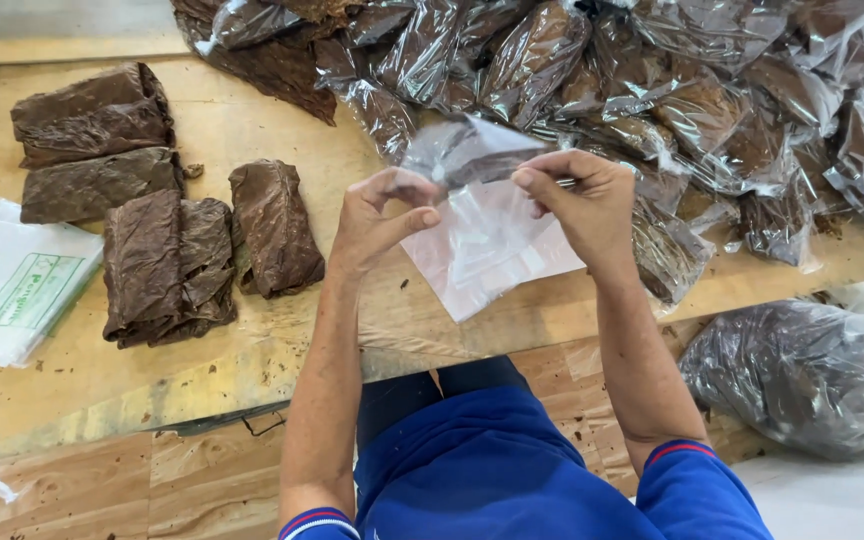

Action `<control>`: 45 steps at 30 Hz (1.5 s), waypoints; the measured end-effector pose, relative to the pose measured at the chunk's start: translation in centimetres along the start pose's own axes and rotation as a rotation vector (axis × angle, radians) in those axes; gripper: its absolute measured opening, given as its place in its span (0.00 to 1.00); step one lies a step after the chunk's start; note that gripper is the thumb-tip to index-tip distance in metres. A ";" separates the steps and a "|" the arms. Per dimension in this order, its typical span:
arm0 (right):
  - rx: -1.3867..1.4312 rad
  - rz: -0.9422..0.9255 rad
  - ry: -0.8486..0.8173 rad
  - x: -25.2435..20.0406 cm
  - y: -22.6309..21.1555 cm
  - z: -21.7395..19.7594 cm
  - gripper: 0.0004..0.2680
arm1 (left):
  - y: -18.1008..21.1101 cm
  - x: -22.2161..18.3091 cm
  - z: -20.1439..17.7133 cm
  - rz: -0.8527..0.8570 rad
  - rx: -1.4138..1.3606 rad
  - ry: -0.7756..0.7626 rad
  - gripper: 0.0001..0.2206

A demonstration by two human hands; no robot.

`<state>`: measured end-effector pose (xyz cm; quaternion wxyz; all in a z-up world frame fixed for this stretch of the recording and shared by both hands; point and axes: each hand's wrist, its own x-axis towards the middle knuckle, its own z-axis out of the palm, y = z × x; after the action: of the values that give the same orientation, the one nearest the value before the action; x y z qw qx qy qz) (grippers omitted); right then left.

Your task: The person places dried brown leaf bundles into clear plastic bags and ties them shut with white twist ties. The person repeats this process for several bundles, stacking the finished packages on the table.

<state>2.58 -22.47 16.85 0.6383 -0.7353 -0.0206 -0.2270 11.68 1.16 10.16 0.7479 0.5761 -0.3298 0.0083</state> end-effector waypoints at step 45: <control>0.160 0.083 -0.406 -0.4 5.6 -1.0 0.04 | 1.4 -1.0 1.7 0.081 -0.011 -0.084 0.06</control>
<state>3.73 -24.41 11.55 0.6861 -0.7131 -0.1365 -0.0458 9.54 0.53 11.11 0.7356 0.5579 -0.3840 0.0127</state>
